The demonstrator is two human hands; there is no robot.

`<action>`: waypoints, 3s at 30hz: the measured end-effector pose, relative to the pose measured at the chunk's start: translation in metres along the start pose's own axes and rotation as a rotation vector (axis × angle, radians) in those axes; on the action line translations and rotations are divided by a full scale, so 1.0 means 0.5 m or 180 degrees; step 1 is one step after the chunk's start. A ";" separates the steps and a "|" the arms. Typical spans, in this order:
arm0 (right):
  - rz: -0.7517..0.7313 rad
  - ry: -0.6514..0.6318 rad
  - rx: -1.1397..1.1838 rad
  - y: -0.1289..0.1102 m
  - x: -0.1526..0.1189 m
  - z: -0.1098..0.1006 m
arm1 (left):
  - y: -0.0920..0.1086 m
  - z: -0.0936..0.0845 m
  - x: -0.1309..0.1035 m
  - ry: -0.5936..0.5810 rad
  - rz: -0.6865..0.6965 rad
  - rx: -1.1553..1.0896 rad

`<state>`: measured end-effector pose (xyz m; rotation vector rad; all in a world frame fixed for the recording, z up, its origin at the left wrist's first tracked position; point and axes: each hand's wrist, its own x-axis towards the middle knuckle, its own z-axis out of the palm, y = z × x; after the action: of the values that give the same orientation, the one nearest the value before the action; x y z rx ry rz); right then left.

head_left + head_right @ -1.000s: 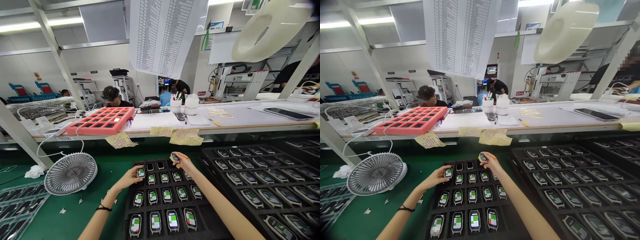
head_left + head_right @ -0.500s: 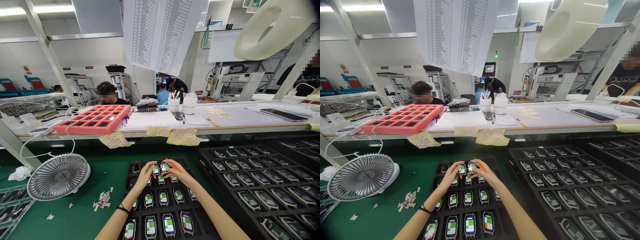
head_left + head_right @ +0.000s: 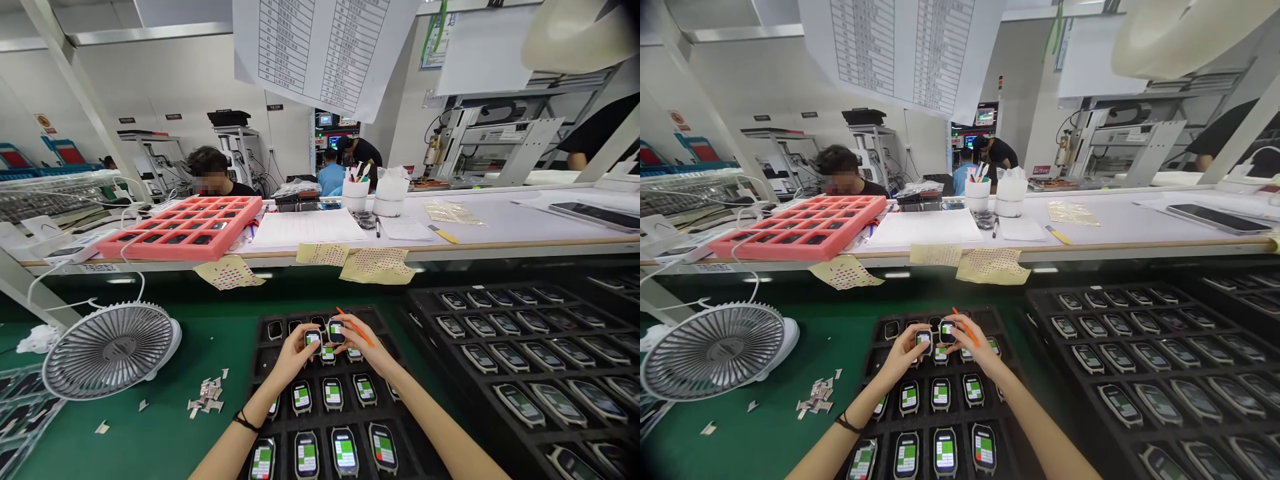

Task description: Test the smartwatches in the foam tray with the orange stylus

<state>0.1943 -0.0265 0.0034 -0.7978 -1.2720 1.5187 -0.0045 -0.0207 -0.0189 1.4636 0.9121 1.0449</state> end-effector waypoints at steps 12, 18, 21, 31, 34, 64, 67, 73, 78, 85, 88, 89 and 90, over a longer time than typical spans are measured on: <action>-0.0096 -0.0114 -0.0127 0.009 -0.002 0.001 | 0.019 -0.008 -0.005 0.0003 -0.0222 0.0137; -0.0093 -0.0060 -0.0049 0.010 -0.002 0.002 | 0.031 -0.008 -0.010 0.0025 -0.0272 0.0194; -0.0117 -0.0035 -0.0115 0.005 -0.002 0.004 | 0.037 -0.009 -0.012 0.0043 -0.0350 0.0159; -0.0146 -0.0038 0.0010 0.012 0.001 -0.001 | 0.044 -0.010 -0.013 -0.0036 -0.0528 -0.0555; -0.0129 -0.0041 0.0054 0.012 0.002 -0.002 | 0.045 -0.010 -0.013 0.0021 -0.0521 -0.0479; -0.0125 -0.0108 -0.0289 0.000 -0.004 0.008 | 0.037 -0.012 -0.012 0.0085 -0.0178 -0.0030; -0.0103 -0.0010 -0.0281 -0.004 -0.004 0.008 | 0.037 -0.012 -0.010 0.0067 -0.0205 -0.0017; -0.0067 0.0177 -0.0287 -0.001 -0.001 0.005 | 0.036 -0.013 -0.009 0.0070 -0.0193 -0.0031; -0.0079 0.0029 -0.0204 0.006 -0.001 0.005 | 0.022 -0.016 -0.005 0.0020 -0.0147 -0.0218; -0.0116 0.0008 -0.0251 0.008 0.002 0.006 | 0.001 -0.011 0.000 0.0000 0.0019 -0.0260; -0.0128 0.0100 -0.0300 0.004 0.000 0.004 | 0.014 -0.009 -0.003 -0.0045 -0.0075 -0.0216; -0.0124 0.0131 -0.0317 0.003 0.000 0.004 | 0.020 -0.009 -0.004 -0.0045 -0.0125 -0.0191; -0.0115 0.0163 -0.0332 0.002 -0.001 0.004 | 0.026 -0.009 -0.006 -0.0033 -0.0175 -0.0151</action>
<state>0.1923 -0.0276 0.0030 -0.8709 -1.3294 1.4038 -0.0096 -0.0237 -0.0062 1.3960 0.9094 1.0112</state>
